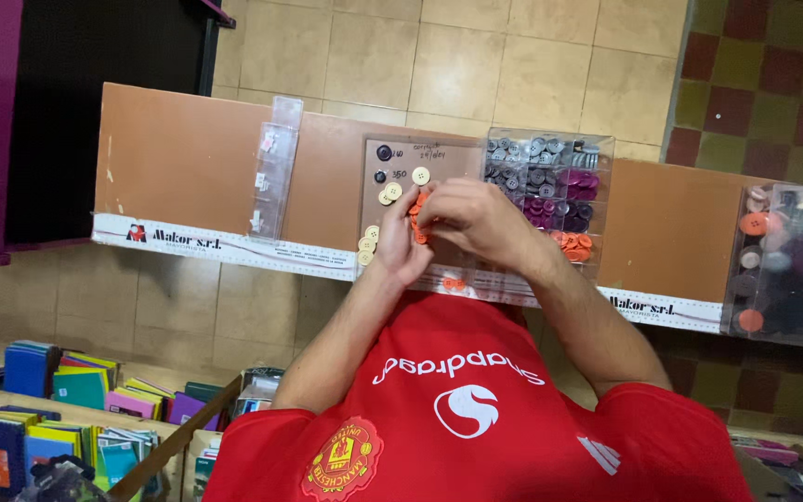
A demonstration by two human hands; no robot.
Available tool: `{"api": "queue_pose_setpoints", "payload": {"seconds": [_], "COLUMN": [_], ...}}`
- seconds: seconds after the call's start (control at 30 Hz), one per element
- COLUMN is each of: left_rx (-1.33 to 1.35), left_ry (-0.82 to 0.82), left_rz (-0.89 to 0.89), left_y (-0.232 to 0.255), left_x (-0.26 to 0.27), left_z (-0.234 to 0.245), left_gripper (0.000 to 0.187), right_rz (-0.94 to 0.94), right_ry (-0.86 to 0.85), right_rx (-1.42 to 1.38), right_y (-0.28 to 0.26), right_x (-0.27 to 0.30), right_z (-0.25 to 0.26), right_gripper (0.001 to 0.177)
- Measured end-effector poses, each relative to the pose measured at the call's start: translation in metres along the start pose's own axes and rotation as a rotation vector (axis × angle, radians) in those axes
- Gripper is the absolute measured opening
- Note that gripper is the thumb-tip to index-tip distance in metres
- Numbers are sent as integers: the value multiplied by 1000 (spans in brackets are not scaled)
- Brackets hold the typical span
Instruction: The person sorts various orange and beige buttons by hand, picking them from a central pile and placing them into partitioned plastic trays or onto a board. The person also handles purple and black buttons from adjacent containers.
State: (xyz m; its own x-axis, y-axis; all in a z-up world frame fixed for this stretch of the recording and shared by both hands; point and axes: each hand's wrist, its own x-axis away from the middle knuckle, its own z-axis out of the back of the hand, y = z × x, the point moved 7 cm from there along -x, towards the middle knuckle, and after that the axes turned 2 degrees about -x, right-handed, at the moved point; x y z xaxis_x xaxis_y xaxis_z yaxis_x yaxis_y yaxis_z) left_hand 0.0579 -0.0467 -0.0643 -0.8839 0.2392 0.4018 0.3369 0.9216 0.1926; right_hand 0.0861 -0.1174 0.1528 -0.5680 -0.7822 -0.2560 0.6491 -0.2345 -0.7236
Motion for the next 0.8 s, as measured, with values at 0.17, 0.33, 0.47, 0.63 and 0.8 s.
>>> {"api": "queue_pose_setpoints", "payload": {"seconds": [0.17, 0.33, 0.47, 0.63, 0.8], "left_rx": [33, 82, 62, 85, 99], "left_ry": [0, 14, 28, 67, -42], "left_rz": [-5, 44, 78, 78, 142], "left_y": [-6, -6, 1, 12, 29], "left_x": [9, 11, 24, 33, 40], "left_z": [-8, -15, -37, -20, -29], "left_gripper": [36, 34, 34, 30, 17], "right_rz": [10, 19, 11, -50, -13], "right_ry": [50, 76, 112, 154, -108], "right_rx": [34, 63, 27, 106, 509], "right_y": [1, -9, -12, -1, -19], "right_x": [5, 5, 6, 47, 102], "right_z": [7, 12, 21, 32, -71], "right_gripper": [15, 15, 24, 19, 11]}}
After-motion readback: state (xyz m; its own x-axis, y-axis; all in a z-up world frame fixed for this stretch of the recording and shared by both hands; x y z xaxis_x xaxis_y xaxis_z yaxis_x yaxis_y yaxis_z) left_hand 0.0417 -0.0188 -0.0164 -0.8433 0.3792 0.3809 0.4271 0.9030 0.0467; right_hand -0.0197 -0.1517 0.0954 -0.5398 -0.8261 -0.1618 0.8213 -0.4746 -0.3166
